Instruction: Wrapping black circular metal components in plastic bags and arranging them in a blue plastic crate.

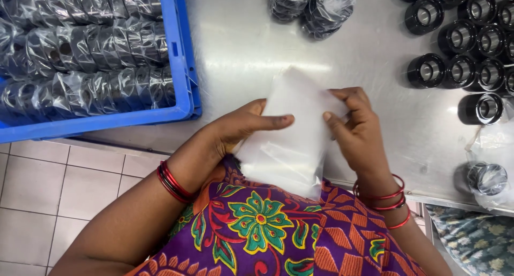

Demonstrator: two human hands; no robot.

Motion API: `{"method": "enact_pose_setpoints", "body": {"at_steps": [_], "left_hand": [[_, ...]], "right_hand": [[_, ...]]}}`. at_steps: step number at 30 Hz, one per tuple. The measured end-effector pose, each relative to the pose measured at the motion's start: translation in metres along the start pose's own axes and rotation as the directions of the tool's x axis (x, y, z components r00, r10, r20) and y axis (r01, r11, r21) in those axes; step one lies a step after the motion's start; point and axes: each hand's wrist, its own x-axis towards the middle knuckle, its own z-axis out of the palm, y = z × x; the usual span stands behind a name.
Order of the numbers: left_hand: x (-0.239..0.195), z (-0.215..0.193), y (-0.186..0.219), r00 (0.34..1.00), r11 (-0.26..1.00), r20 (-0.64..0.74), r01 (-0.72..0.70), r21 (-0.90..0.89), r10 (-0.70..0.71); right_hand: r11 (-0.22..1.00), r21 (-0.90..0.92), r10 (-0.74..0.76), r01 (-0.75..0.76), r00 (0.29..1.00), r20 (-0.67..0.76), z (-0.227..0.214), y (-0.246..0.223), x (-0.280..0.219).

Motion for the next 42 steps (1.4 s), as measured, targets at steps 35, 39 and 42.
{"method": "enact_pose_setpoints", "body": {"at_steps": [35,39,42], "left_hand": [[0.047,0.002,-0.009,0.785,0.742,-0.44,-0.038,0.669,0.437],[0.03,0.007,-0.009,0.857,0.764,-0.349,-0.078,0.64,0.38],[0.023,0.007,-0.014,0.853,0.797,-0.399,-0.034,0.603,0.338]], "right_hand": [[0.967,0.061,-0.232,0.249,0.951,-0.203,0.036,0.04,0.04],[0.929,-0.228,-0.311,0.292,0.949,-0.055,0.028,0.026,0.03],[0.931,-0.248,-0.274,0.267,0.962,0.006,0.025,0.019,0.025]]}}
